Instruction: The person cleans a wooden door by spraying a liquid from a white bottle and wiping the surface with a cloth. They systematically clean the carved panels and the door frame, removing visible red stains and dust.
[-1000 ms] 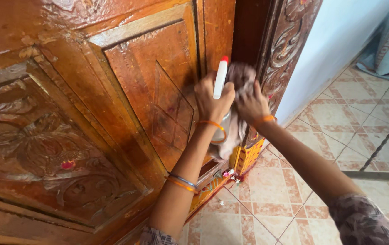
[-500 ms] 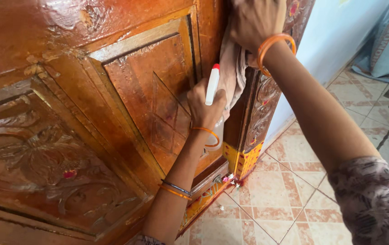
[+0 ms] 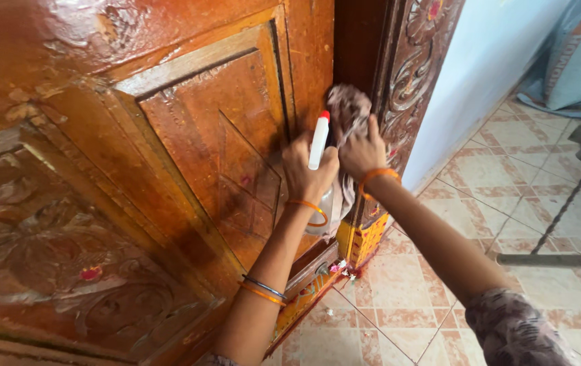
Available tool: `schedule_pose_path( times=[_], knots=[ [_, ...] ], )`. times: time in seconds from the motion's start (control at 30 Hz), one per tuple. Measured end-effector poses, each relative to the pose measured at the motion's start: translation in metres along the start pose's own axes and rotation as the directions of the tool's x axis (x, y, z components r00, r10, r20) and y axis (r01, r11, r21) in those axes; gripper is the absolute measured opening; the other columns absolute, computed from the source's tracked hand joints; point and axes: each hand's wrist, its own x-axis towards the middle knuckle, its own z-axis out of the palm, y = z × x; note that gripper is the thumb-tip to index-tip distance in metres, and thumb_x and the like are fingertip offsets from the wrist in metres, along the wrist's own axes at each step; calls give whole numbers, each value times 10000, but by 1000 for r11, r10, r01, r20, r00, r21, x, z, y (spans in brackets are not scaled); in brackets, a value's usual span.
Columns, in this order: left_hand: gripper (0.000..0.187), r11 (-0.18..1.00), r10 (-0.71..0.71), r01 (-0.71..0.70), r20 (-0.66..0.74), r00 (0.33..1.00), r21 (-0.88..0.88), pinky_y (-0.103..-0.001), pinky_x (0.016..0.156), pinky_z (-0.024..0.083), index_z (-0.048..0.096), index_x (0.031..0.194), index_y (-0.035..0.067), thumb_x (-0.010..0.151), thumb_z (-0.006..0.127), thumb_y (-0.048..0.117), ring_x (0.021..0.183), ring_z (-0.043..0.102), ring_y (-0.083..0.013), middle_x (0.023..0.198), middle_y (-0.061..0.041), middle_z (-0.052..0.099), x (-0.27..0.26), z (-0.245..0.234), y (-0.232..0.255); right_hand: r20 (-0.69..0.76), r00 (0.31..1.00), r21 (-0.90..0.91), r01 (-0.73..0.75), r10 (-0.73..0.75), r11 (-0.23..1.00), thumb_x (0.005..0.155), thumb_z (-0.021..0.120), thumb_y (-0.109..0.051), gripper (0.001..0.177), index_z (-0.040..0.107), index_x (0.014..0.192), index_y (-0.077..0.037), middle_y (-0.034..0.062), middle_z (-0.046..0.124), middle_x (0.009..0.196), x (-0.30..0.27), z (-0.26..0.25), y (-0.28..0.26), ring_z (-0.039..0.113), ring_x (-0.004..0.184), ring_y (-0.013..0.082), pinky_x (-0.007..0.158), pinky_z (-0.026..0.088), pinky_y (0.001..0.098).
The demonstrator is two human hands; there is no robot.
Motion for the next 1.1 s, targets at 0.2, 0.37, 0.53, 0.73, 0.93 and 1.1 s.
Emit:
schedule_pose_path(
  times=[0.2,0.37,0.53,0.73,0.93,1.1],
  knots=[
    [101,997,-74,75,45,996,-31,-437,573,529,624,739,6,712,608,101,592,677,-377,654,-204,644,-17,19,-18,-154,950,-68,265,-272,962,940,534,-246,378,714,1204,-45,131,722,1136,-58,66,-11,662,1143,304,1220,232,595],
    [119,1000,8,-8,38,999,-13,-439,582,531,621,732,-9,717,634,108,617,678,-386,684,-218,646,-35,34,-35,-228,867,-161,416,-443,895,830,608,-249,316,786,1014,-64,107,721,1116,-96,74,-13,677,1193,280,1237,294,550],
    [119,996,-91,91,40,995,9,-461,594,525,610,724,-2,705,618,115,624,665,-404,682,-228,647,-39,38,-38,-314,908,-116,253,-278,960,889,596,-260,404,731,1264,-198,102,740,1315,-66,23,18,670,1140,235,1194,275,528],
    [137,999,-40,40,-5,999,32,-488,619,520,606,739,0,721,642,131,667,647,-440,711,-248,634,-23,26,-35,-143,988,30,67,-62,997,985,511,-265,483,643,1447,-208,42,740,1135,-32,27,11,699,1063,211,1256,187,573],
    [177,994,-107,108,127,986,4,-481,584,533,636,814,30,732,657,187,639,673,-409,682,-224,638,-18,7,-22,-64,971,48,236,-232,971,948,520,-267,239,731,1037,-196,3,705,857,-55,104,3,695,914,206,1222,206,605],
    [182,992,106,-113,109,988,59,-502,660,532,630,840,30,711,663,154,683,640,-423,717,-215,627,-20,-10,-15,-132,968,21,217,-212,976,891,491,-243,363,729,1150,-155,29,745,1104,-59,84,-4,673,1006,155,1270,220,534]
  ],
)
